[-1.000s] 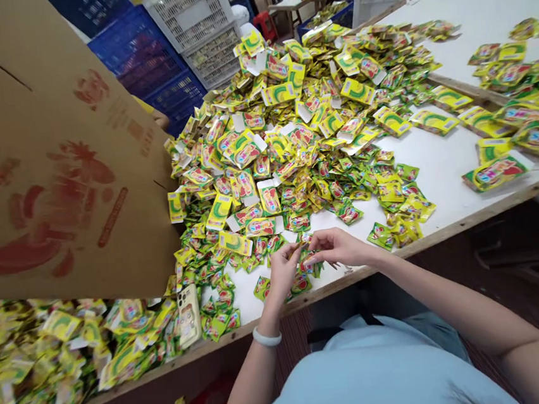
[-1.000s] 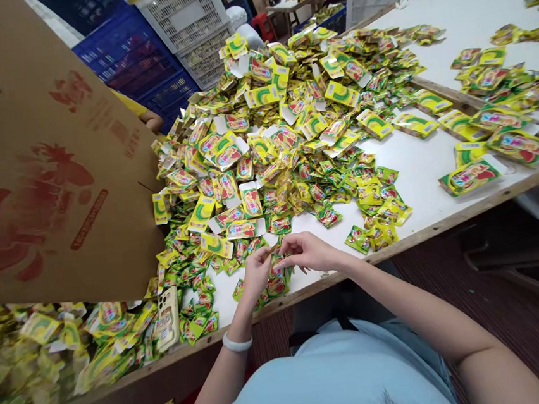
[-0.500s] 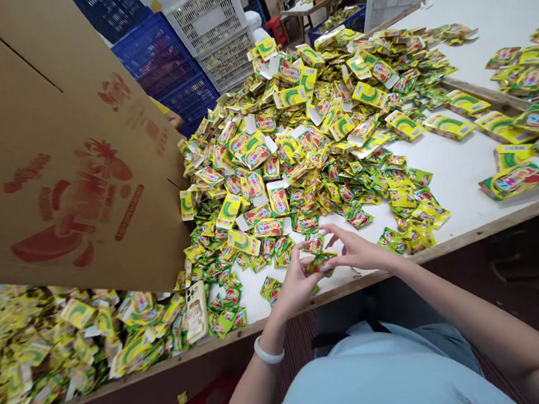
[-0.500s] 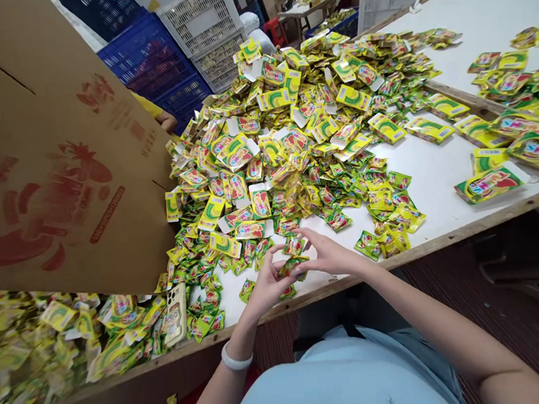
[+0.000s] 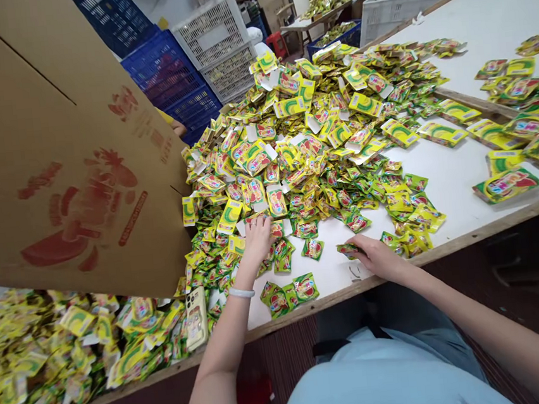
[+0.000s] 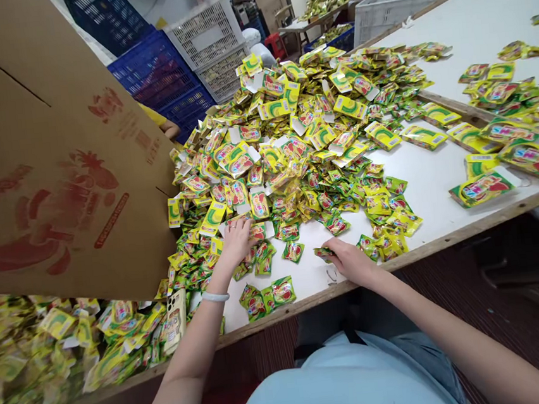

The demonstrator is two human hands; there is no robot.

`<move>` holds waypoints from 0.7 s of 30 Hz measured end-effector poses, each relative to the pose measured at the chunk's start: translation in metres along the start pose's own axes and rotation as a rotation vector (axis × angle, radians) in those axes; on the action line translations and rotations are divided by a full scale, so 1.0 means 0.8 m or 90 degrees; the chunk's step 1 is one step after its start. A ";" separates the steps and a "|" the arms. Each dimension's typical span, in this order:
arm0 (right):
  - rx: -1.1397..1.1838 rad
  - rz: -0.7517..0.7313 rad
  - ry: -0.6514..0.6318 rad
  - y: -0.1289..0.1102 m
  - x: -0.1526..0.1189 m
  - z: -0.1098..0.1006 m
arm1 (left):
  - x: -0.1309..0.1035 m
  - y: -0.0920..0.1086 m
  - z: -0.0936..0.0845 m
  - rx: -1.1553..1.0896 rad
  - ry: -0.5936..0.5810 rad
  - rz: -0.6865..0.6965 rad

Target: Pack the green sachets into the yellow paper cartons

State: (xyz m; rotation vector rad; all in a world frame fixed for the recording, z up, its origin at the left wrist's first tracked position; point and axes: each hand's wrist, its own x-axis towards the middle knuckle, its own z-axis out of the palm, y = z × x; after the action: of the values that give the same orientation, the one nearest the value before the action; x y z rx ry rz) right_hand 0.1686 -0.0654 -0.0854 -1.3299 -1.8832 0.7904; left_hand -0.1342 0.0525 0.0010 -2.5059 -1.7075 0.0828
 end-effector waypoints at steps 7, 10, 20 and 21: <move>0.583 0.192 0.060 -0.004 0.003 -0.007 | 0.008 0.008 -0.010 -0.007 -0.020 0.009; 0.630 0.194 0.057 -0.016 0.005 -0.024 | -0.007 0.024 -0.014 -0.211 0.014 -0.015; 0.397 -0.116 0.183 -0.100 0.037 -0.053 | -0.091 0.165 0.002 -1.106 -0.240 -0.070; 0.341 -0.155 0.165 -0.100 0.038 -0.053 | -0.094 0.170 -0.001 -1.099 -0.225 -0.064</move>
State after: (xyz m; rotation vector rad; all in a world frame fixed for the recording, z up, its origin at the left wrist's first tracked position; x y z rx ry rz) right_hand 0.1529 -0.0562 0.0084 -0.8075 -1.4552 0.8678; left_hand -0.0361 -0.0664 -0.0156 -3.3557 -2.6428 -1.7666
